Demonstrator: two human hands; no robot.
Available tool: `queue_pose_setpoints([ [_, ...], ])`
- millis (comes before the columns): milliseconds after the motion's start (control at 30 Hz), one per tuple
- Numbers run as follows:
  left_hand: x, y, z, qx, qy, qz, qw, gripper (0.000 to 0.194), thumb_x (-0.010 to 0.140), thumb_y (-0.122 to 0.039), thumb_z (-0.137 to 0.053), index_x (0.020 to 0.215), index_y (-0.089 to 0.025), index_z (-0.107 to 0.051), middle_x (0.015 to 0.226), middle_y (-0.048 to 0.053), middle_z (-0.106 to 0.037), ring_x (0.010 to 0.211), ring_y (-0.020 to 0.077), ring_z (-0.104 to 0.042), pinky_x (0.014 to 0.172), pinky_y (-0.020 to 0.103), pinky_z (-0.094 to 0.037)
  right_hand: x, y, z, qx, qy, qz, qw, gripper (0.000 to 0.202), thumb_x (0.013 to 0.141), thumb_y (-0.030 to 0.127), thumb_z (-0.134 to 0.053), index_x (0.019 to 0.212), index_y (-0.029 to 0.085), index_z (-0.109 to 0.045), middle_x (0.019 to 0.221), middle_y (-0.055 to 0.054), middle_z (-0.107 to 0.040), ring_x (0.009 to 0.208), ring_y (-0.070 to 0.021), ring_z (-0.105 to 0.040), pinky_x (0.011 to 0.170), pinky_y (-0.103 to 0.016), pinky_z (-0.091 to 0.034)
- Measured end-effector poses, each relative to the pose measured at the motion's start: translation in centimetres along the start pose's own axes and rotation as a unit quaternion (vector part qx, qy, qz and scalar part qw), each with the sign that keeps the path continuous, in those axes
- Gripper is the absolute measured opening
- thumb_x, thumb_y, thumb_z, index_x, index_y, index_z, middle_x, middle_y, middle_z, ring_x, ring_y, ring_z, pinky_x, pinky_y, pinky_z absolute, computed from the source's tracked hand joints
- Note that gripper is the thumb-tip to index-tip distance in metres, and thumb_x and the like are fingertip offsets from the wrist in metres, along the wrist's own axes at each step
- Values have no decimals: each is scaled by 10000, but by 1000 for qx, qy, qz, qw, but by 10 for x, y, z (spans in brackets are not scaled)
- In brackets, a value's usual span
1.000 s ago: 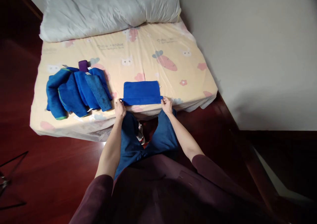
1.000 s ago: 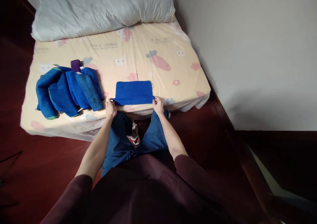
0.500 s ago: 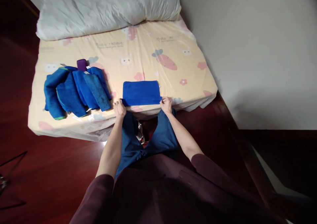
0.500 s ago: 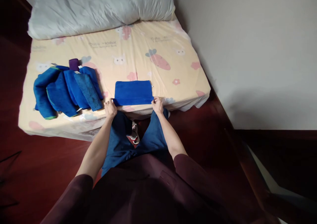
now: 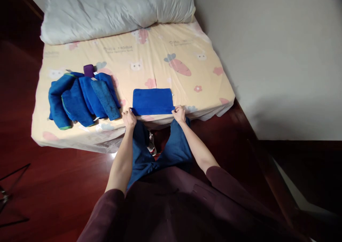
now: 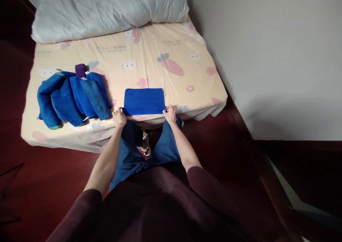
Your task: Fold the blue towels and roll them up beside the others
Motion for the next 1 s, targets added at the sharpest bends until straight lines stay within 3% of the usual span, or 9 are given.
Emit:
queue_pose_setpoints([
  [167, 3, 2, 1, -10, -6, -18, 1000, 436, 1025, -207, -405, 1394, -171, -635, 1263, 220, -667, 1275, 378, -545, 1077, 504, -461, -2, 1, 3, -17, -3, 0, 1000, 37, 846, 265, -590, 876, 255, -572, 671, 24, -600, 667, -209, -587, 711, -305, -488],
  [267, 2, 1, 10, -54, -54, -65, 995, 428, 1019, -210, -407, 1366, -158, -652, 1345, 201, -648, 1302, 358, -541, 1130, 510, -445, -7, 5, 13, -8, -37, 37, 999, 68, 888, 307, -571, 851, 250, -565, 673, 21, -574, 636, -196, -557, 724, -314, -502],
  [367, -4, -8, 12, -101, -81, -168, 977, 399, 1013, -254, -445, 1332, -163, -669, 1408, 157, -645, 1351, 308, -543, 1205, 488, -411, -16, 19, 19, -1, -55, 127, 990, 77, 903, 275, -547, 889, 232, -609, 844, -43, -667, 762, -211, -631, 815, -339, -545],
  [467, -7, -17, 1, -124, -40, -245, 961, 399, 963, -325, -562, 1305, -162, -689, 1436, 129, -658, 1407, 287, -536, 1252, 473, -390, -25, 36, 18, 13, -38, 229, 973, 230, 892, 215, -551, 1083, 209, -678, 1175, -115, -716, 1062, -249, -676, 1000, -381, -553],
  [567, -1, -15, -14, -115, 11, -245, 963, 511, 847, -265, -654, 1339, -131, -683, 1468, 145, -641, 1450, 310, -520, 1267, 491, -391, -27, 42, 9, 7, 1, 265, 964, 421, 847, 156, -590, 1255, 200, -684, 1369, -107, -687, 1282, -276, -612, 1153, -442, -498],
  [667, 6, -11, -23, -100, 38, -235, 966, 663, 729, -133, -641, 1392, -123, -658, 1508, 143, -609, 1479, 318, -498, 1283, 502, -380, -21, 36, 0, -18, 36, 243, 969, 513, 777, 94, -615, 1272, 199, -701, 1395, -88, -691, 1319, -296, -595, 1175, -488, -494],
  [867, 16, -10, -30, -92, 38, -226, 969, 779, 669, -27, -570, 1445, -77, -617, 1529, 154, -587, 1496, 317, -473, 1289, 476, -378, -11, 27, -8, -15, 56, 233, 971, 601, 741, 19, -582, 1307, 179, -705, 1431, -73, -679, 1339, -287, -599, 1202, -478, -487],
  [1000, 21, -9, -27, -102, 30, -215, 971, 765, 674, -1, -532, 1419, -130, -651, 1493, 128, -624, 1454, 312, -515, 1257, 503, -415, -4, 25, -9, 37, 53, 226, 972, 545, 764, 18, -567, 1257, 176, -737, 1406, -77, -698, 1323, -267, -618, 1205, -455, -484],
])
Point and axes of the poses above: each hand's wrist, its own x-axis towards the middle knuckle, its own z-axis out of the back of the hand, y = z × x, the point moved 8 cm from there along x, towards the middle knuckle
